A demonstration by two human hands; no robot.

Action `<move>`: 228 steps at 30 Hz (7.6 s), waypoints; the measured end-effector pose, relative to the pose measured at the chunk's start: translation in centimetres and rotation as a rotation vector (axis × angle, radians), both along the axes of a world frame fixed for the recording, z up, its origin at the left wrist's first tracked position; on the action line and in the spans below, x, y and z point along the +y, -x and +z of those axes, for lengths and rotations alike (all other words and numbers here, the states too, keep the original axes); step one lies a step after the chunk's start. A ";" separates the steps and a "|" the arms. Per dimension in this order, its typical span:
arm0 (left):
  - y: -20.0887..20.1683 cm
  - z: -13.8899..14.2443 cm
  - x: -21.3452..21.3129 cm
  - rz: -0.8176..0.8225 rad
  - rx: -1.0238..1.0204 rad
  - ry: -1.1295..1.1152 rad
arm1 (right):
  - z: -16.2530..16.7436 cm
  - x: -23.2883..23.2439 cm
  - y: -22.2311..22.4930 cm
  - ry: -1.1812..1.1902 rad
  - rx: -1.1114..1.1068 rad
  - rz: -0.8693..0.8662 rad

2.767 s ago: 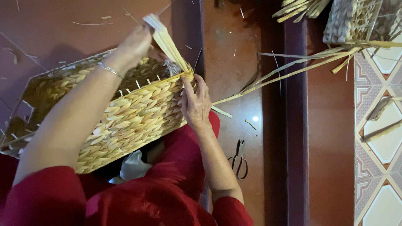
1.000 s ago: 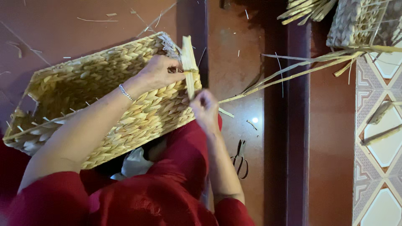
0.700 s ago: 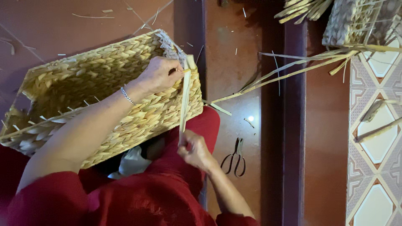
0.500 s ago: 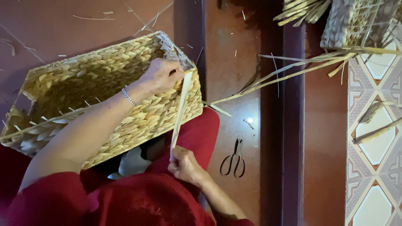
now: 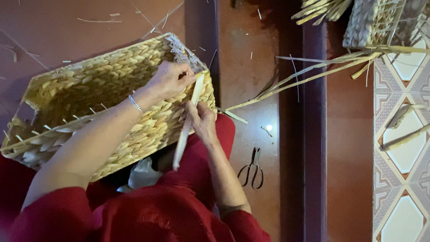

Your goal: The person sits on the floor with a woven water-hyacinth basket on their lap, tucking and weaving flat strips along the basket's rim by hand. They pull strips tight around the edge, pick up new strips from the floor, and use scissors to trim off excess strip ends.

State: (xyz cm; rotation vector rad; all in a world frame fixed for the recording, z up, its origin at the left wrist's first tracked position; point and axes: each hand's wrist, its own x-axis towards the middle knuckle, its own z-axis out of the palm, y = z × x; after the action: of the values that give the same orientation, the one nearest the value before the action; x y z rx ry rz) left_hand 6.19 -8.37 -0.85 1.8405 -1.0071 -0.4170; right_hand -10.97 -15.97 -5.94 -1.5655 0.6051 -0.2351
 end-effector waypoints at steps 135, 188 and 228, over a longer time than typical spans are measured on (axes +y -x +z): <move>-4.1 1.2 -1.9 -0.168 0.949 -0.061 | 3.5 -3.0 -4.3 1.105 -0.197 -0.234; -0.7 0.1 0.6 0.051 0.200 -0.099 | 0.1 -1.1 2.1 -0.043 0.085 0.092; -1.7 1.0 -0.3 0.131 0.796 -0.202 | 3.0 -4.3 -3.6 0.362 -0.291 -0.093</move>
State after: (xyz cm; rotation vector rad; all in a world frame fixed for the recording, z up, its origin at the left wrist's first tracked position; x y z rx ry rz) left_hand 7.93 -8.68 0.10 1.6612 -0.3030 -1.0908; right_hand -7.35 -20.25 -2.93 -1.8065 0.4209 -0.6607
